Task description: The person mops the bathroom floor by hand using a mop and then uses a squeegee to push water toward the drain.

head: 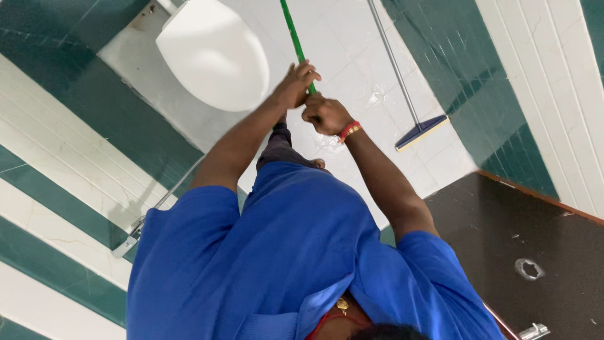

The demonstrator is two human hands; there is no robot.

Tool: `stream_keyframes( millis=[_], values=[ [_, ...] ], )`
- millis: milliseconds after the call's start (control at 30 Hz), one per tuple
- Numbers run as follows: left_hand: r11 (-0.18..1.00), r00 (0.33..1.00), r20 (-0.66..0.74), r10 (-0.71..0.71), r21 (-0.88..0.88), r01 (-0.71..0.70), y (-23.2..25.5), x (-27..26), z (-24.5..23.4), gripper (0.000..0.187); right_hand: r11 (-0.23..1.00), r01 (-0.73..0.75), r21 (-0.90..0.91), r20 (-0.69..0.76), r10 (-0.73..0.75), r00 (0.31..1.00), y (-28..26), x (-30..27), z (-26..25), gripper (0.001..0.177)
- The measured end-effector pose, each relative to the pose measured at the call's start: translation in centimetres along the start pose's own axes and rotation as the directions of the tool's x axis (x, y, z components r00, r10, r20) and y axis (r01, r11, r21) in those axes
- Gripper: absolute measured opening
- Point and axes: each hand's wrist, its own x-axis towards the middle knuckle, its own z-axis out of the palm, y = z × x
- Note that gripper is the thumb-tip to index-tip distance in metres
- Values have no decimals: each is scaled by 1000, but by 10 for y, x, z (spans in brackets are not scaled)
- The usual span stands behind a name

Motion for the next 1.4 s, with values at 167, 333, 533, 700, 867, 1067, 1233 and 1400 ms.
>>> stream_keyframes(
  millis=[167,333,533,700,867,1067,1233,1400],
  values=[
    [971,971,74,226,-98,-219,96,-24,21,54,980,-50,191,-189,87,978,-58,-102,-23,14],
    [933,928,147,342,-175,-316,207,-34,21,43,944,-107,312,-348,219,912,-114,-194,-53,4],
    [805,753,321,574,-389,-447,320,-54,5,23,882,-205,423,-422,392,818,-177,-288,-70,8],
    [830,711,439,549,-392,-398,360,-76,12,18,901,-120,416,-379,292,878,-200,-328,-72,29],
    [808,711,394,582,-380,-450,347,-64,33,16,905,-32,424,-518,271,812,-179,-322,-52,34],
    [769,720,299,626,-387,-508,282,-18,21,9,947,-23,319,-523,197,829,-134,-260,-58,33],
    [736,759,109,641,-368,-569,200,42,-10,7,955,-44,294,-552,207,808,-73,-169,-64,34],
    [866,859,131,496,-151,-477,95,121,-40,7,967,-99,233,-550,215,807,7,-55,-70,22]
  ],
)
